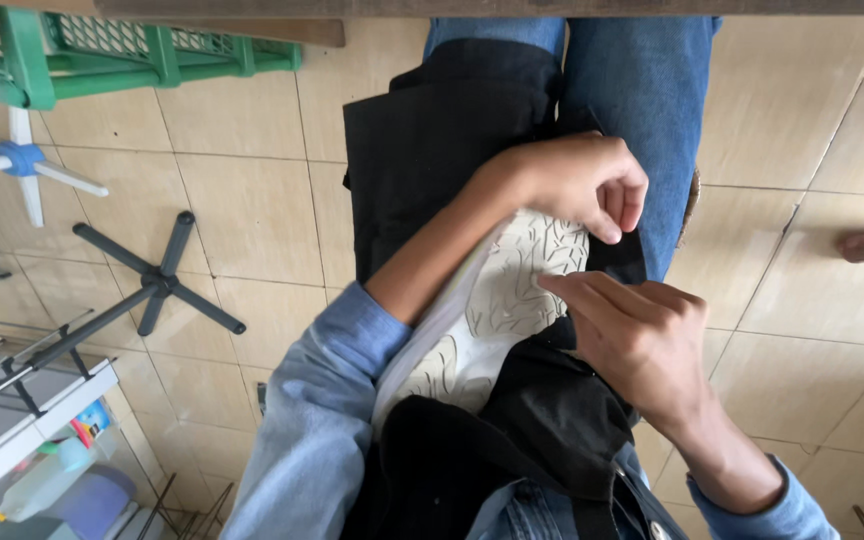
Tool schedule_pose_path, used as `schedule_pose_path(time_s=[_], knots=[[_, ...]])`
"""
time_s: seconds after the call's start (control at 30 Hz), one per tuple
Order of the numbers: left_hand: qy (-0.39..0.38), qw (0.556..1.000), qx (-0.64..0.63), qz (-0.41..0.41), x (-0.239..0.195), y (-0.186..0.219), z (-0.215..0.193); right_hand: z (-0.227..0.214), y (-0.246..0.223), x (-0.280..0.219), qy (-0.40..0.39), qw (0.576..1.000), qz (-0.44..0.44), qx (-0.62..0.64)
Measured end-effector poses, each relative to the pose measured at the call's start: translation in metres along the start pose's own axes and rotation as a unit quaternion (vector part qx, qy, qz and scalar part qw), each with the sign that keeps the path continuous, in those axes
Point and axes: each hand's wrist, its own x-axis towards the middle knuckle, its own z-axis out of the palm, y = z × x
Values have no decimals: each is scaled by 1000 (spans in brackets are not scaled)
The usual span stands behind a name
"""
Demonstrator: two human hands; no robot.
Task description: The person cleans a beige and white sneaker by wiping the upper and sole with a cotton pad. They apply liquid from a bottle onto the pad and continue wiping the shoe's surface and sole while holding it on their lap.
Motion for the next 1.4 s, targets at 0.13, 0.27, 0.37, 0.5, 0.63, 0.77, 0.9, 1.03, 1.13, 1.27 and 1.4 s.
schedule_pose_path(time_s=[0.13, 0.27, 0.37, 0.5, 0.63, 0.77, 0.9, 1.03, 1.13, 1.27, 1.4], knots=[[-2, 999, 20, -49, -1, 7, 3, 3, 5, -7, -34, 998, -23, -38], [12, 997, 29, -74, 4, 8, 7, -5, 17, -7, -50, 996, -64, -37], [7, 995, 37, -87, 4, 9, 2, 6, 30, -5, -39, 994, -97, -24], [11, 994, 19, -108, 4, 12, 5, 12, 36, -10, -22, 989, -145, -30], [5, 997, 34, -65, 9, 6, 7, 5, 62, -3, -27, 970, -227, -82], [6, 995, -13, -100, 2, 11, 3, -25, 52, 15, -19, 984, -171, -44], [19, 993, -33, -114, -2, 23, 3, -2, 57, -4, -30, 989, -141, -19], [16, 993, -30, -111, 3, 18, 3, 6, 51, -8, -10, 989, -147, 8], [15, 993, -48, -111, 5, 8, 5, 18, 42, -16, -6, 986, -165, -17], [16, 992, -25, -122, 1, 5, 0, 45, 5, -33, 47, 995, -34, -78], [11, 994, -25, -106, -5, 13, -3, 60, -20, -36, 160, 980, 102, -67]])
